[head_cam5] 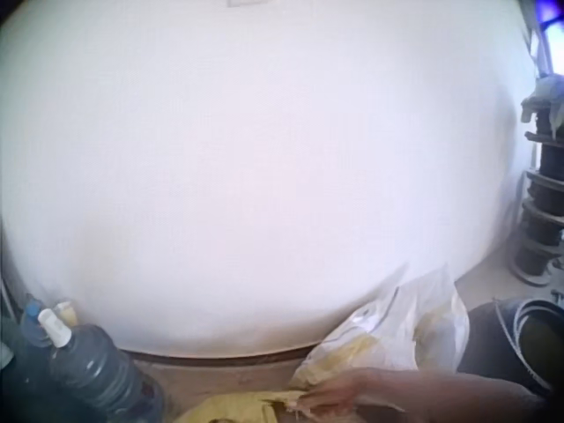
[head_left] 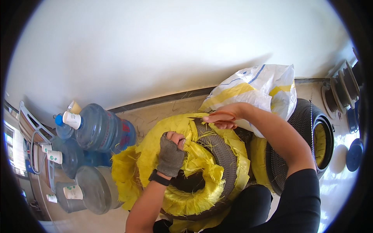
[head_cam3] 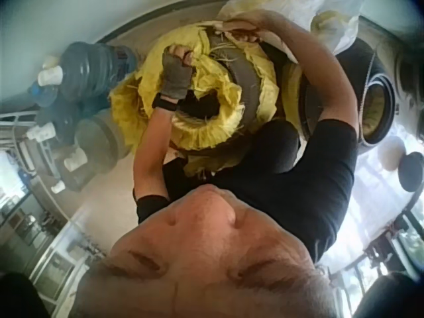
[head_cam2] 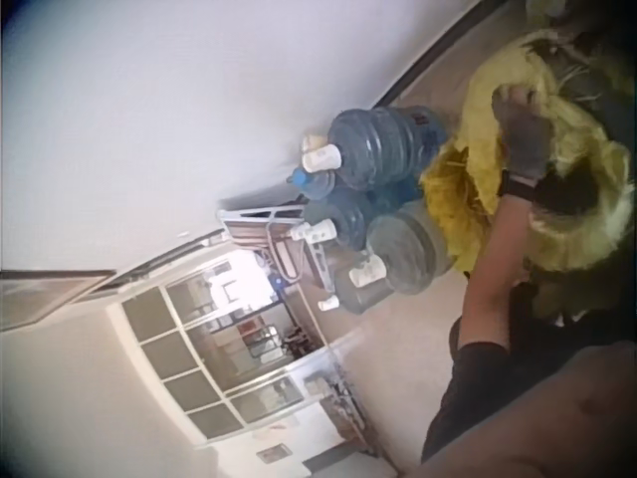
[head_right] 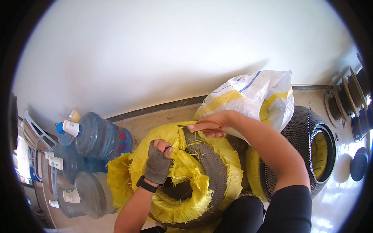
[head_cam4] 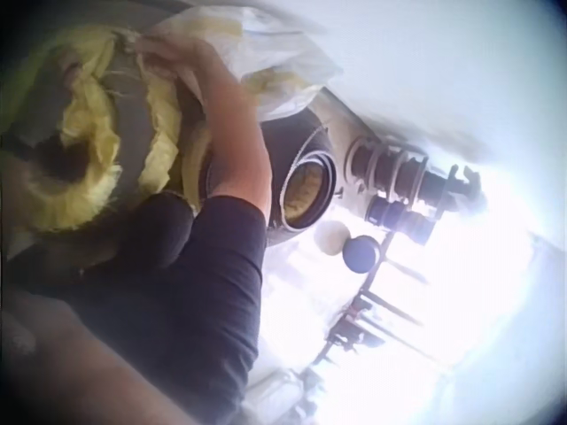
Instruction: The person uses scissors to cut a yellow fabric covering wrapped around a circular object. The person then pulls away the cut fabric pieces by hand, revealing a gray mesh layer underneath.
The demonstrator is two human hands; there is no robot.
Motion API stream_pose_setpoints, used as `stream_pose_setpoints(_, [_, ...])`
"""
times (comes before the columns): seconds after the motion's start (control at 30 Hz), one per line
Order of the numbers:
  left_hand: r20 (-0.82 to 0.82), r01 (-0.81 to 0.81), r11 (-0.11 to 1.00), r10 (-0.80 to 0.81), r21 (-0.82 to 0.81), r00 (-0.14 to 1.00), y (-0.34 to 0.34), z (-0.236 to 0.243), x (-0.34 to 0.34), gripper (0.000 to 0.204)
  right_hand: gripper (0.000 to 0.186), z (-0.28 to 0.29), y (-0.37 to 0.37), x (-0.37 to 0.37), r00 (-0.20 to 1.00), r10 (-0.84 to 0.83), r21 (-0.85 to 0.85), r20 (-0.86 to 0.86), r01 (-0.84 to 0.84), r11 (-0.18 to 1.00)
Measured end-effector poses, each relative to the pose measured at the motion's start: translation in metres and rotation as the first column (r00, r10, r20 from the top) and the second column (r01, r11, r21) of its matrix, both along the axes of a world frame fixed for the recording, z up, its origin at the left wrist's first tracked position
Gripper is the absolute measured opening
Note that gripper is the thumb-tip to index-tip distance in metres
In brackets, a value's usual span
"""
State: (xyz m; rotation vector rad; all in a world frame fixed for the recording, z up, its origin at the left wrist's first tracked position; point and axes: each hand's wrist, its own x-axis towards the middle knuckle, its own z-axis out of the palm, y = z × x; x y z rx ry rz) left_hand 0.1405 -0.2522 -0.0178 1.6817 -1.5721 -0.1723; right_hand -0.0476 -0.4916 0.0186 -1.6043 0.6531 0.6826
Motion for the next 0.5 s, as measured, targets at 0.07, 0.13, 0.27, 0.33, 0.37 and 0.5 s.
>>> stream_pose_setpoints(0.07, [0.064, 0.026, 1.000, -0.026, 0.001, 0.998, 0.001, 0.004, 0.002, 0.017, 0.084, -0.008, 0.009, 0.011, 0.999, 0.036, 0.061, 0.034, -0.038, 0.997])
stream_pose_setpoints(0.13, [0.096, 0.036, 0.999, -0.036, 0.007, 0.995, 0.001, 0.010, 0.002, 0.017, 0.088, -0.007, 0.011, 0.015, 0.997, 0.072, -0.030, 0.003, -0.072, 0.997])
stream_pose_setpoints(0.27, [-0.003, -0.010, 1.000, 0.010, -0.012, 1.000, 0.002, 0.004, 0.002, 0.014, 0.086, 0.007, 0.006, 0.000, 0.996, 0.084, 0.025, -0.003, -0.084, 0.996])
stream_pose_setpoints(0.33, [-0.042, -0.033, 0.999, 0.033, -0.016, 0.999, 0.005, 0.001, 0.004, 0.013, 0.085, 0.012, 0.006, -0.007, 0.997, 0.077, 0.069, -0.003, -0.077, 0.995])
stream_pose_setpoints(0.37, [-0.042, -0.033, 0.999, 0.032, -0.028, 0.999, 0.004, 0.000, 0.002, 0.013, 0.085, 0.010, 0.004, -0.013, 0.998, 0.061, 0.073, -0.025, -0.059, 0.996])
stream_pose_setpoints(0.5, [-0.056, -0.036, 0.998, 0.033, -0.055, 0.998, -0.002, 0.001, -0.005, 0.011, 0.085, -0.002, 0.007, -0.010, 0.995, 0.072, 0.098, -0.061, -0.066, 0.993])
